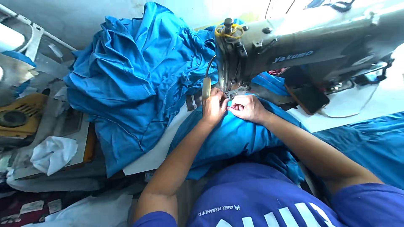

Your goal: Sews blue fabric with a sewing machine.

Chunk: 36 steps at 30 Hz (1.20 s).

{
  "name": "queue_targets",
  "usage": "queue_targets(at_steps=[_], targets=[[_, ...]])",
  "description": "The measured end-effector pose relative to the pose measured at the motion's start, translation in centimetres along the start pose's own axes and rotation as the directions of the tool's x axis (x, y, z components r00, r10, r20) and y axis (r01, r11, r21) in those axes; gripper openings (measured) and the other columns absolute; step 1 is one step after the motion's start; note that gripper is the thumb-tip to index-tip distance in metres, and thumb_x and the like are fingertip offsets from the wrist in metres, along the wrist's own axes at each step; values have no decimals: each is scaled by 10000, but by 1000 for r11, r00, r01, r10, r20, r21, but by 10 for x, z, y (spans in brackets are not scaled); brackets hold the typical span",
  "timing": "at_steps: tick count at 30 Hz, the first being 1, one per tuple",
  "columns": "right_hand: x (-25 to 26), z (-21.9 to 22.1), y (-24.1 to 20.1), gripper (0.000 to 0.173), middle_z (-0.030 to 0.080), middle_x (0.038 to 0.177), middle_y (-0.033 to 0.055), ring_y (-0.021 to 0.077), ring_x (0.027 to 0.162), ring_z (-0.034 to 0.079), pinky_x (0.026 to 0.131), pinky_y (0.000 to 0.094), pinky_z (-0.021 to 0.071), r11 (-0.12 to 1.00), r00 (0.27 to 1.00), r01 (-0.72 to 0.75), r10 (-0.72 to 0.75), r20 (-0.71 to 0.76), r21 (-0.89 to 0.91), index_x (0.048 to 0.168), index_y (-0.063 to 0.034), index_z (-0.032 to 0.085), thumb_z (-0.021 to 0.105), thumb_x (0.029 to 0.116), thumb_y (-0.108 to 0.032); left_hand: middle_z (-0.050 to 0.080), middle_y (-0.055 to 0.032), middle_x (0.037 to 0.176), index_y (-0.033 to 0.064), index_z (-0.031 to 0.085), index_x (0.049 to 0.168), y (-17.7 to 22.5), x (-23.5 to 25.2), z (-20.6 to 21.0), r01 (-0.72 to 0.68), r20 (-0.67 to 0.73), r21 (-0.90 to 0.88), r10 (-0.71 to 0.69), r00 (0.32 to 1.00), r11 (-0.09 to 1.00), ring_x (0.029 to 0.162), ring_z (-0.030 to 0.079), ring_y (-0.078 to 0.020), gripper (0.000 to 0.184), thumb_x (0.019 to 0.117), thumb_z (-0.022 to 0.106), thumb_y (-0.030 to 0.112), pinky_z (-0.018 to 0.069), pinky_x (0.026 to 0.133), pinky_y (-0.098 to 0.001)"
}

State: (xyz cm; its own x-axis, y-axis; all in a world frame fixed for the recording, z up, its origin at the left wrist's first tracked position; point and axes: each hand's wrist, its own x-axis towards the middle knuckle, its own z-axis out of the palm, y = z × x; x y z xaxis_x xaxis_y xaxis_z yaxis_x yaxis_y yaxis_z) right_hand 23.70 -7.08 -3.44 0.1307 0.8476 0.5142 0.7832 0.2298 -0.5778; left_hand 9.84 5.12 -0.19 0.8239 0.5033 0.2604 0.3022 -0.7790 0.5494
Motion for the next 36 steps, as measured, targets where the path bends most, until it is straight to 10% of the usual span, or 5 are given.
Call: queue_targets(at_steps=[6,18,29,32,36], targets=[[-1,-2,-4,152,625,678,94,175,579,565,550,345,450,996,994,-91,92,-65,11,763,-14,673,648,860,-128,713,-183,908,-12,747,918,-10,-15,10,-342,-129,225,376,918,912,913,695,-382,112,926,636,-11,573,800,-505],[9,3,-4,112,630,694,106,253,633,618,594,453,483,966,972,-233,226,-68,-112,814,-27,685,664,846,-132,709,-186,968,-17,713,1039,-41,18,0,162,-98,-14,-163,982,987,911,695,-337,187,950,628,123,542,843,-556],[2,-2,-5,105,669,741,111,209,654,632,625,398,509,972,971,-232,228,-66,-49,839,-10,704,666,867,-105,687,-252,1152,-50,712,1123,-7,-15,-19,-180,45,294,175,984,939,1069,663,-449,247,927,566,-88,521,912,-594],[3,-3,-6,102,660,728,107,207,635,620,611,397,503,973,974,-223,219,-63,-62,842,-8,697,658,860,-101,632,-260,1325,-79,648,1274,12,-63,-20,-154,116,313,123,986,937,1232,623,-418,331,1000,612,104,512,1017,-556],[2,-6,-10,117,660,753,130,238,654,628,618,422,512,971,975,-220,218,-31,-98,861,7,693,654,892,-99,352,-262,1618,-38,473,1497,-7,-103,-17,-6,134,334,-41,990,942,1531,287,-428,723,1021,502,505,263,1205,-618]])
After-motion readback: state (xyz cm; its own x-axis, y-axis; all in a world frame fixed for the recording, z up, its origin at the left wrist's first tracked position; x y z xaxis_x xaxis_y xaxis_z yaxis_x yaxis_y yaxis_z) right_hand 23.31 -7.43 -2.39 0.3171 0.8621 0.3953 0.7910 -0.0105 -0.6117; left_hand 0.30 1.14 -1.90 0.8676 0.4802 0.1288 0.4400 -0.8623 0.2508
